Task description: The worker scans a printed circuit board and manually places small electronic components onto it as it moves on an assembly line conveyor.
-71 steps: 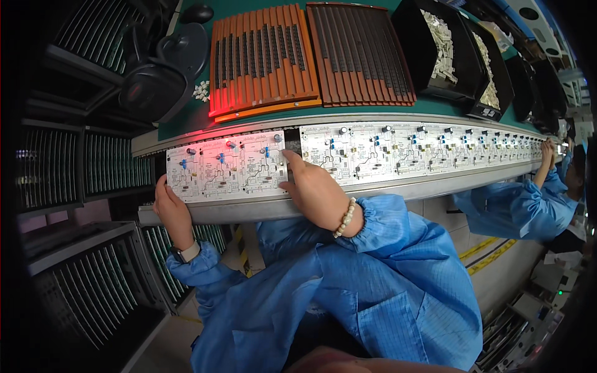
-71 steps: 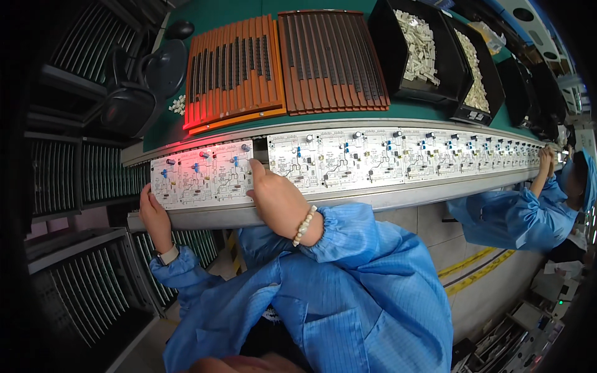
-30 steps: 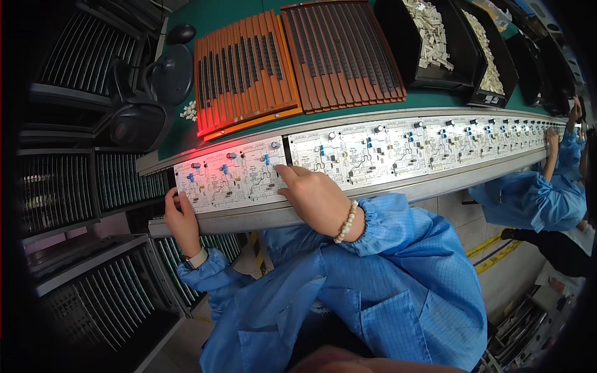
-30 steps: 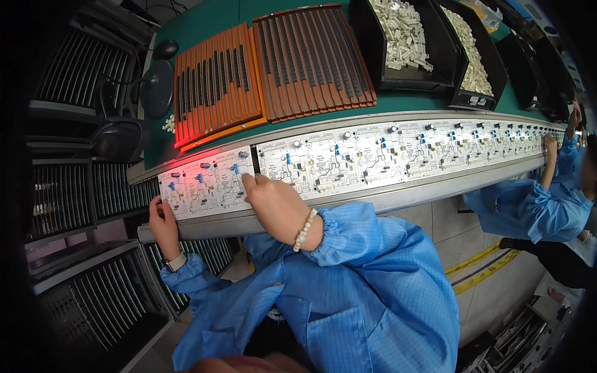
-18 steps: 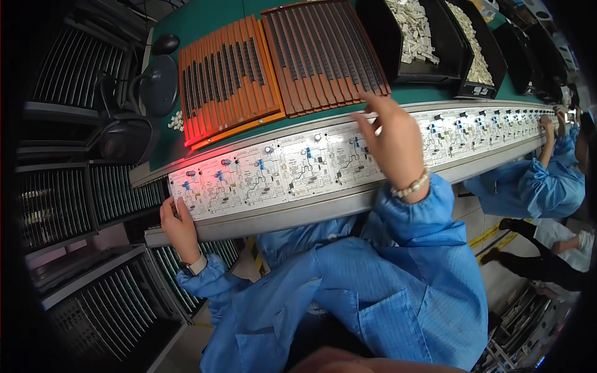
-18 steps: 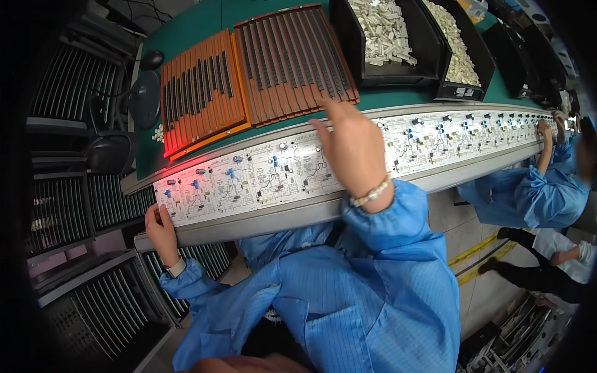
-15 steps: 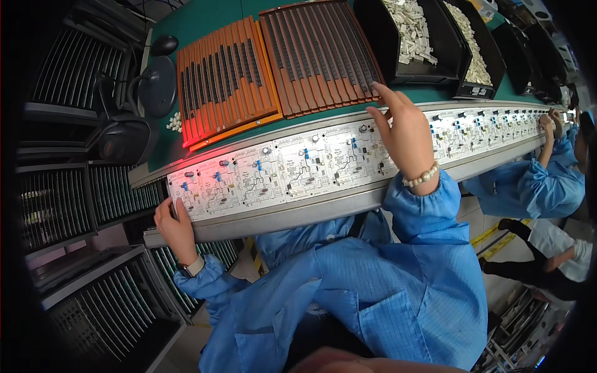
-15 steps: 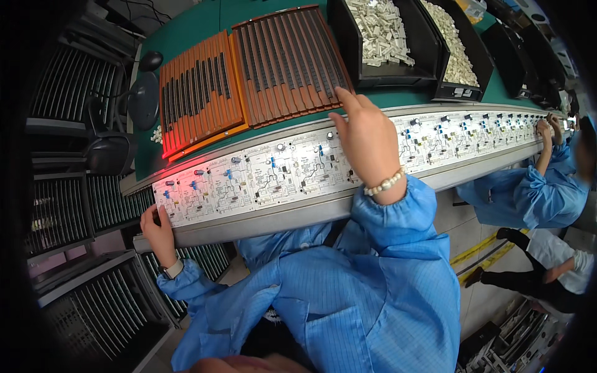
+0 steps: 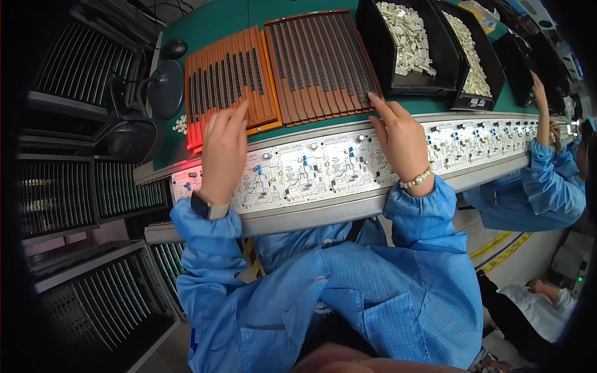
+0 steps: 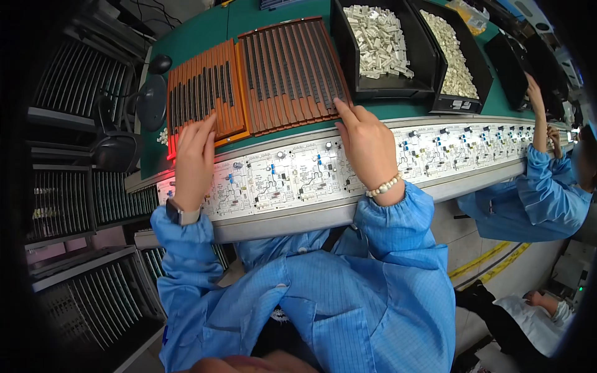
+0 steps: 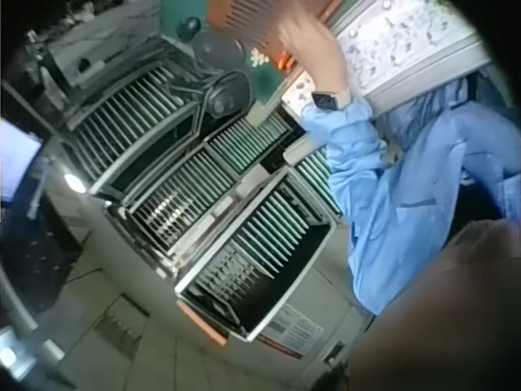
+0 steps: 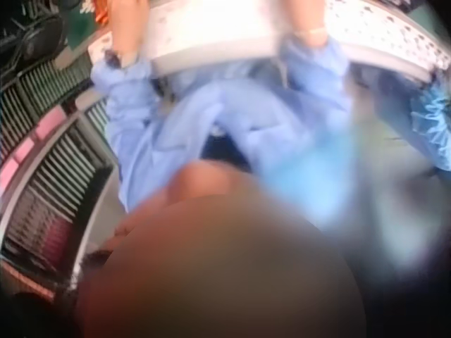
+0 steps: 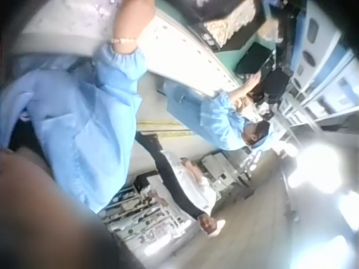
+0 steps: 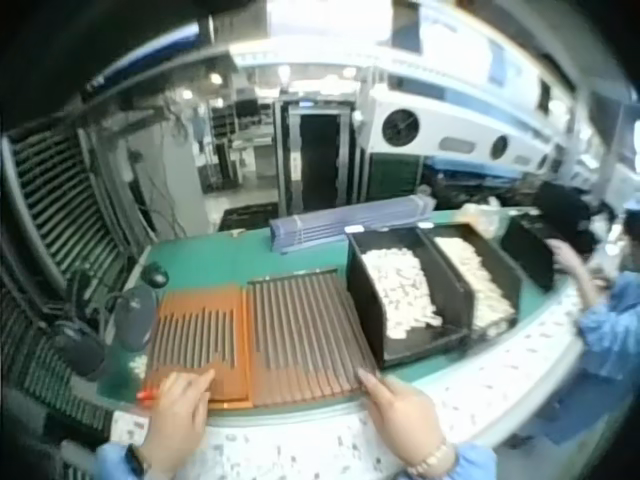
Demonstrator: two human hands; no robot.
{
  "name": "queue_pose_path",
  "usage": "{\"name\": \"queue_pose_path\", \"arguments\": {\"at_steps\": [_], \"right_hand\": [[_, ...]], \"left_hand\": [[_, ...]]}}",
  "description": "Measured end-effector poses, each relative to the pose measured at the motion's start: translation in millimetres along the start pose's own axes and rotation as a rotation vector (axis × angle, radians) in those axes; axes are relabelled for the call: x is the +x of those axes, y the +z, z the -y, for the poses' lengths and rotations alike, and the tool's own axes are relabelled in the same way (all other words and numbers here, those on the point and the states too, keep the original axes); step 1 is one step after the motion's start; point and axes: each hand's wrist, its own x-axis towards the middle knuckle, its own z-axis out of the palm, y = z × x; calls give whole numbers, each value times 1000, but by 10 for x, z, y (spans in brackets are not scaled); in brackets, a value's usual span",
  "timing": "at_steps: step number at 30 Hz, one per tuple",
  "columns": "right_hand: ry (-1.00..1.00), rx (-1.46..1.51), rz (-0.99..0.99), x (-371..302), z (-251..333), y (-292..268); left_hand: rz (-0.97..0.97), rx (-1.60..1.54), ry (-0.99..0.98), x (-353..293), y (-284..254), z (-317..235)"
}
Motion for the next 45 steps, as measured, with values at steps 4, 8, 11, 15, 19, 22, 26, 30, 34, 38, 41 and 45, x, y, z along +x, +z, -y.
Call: {"name": "queue_pose_path", "arguments": {"at_steps": [4,8,11,15,19,22,26,30,34,38,41,45], "right_hand": [[-51,51,-62,0,-24,52],[-43,86,-92,8,-58,76],[-38,116,-125,15,-85,99],[-14,120,-113,42,-56,96],[-18,114,-125,39,-102,135],[-31,115,-157,46,-112,153],[-30,90,-165,58,-99,161],[-36,108,-167,62,-106,187],[-47,149,-192,45,-94,122],[-100,192,-139,-25,47,-52],[-195,244,-53,-104,231,-157],[-346,349,47,-237,495,-70]], "left_hand": [[72,181,111,205,210,14],[61,239,154,230,261,9],[69,223,154,231,248,-1],[37,158,86,261,276,35],[55,95,95,350,259,75],[62,75,122,388,250,100],[40,58,147,378,216,102],[-22,55,106,274,70,42],[-55,-64,106,44,-207,-114],[110,-154,129,-386,-313,-132],[242,-203,117,-618,-237,-126],[230,-160,117,-720,-77,-108]]}}
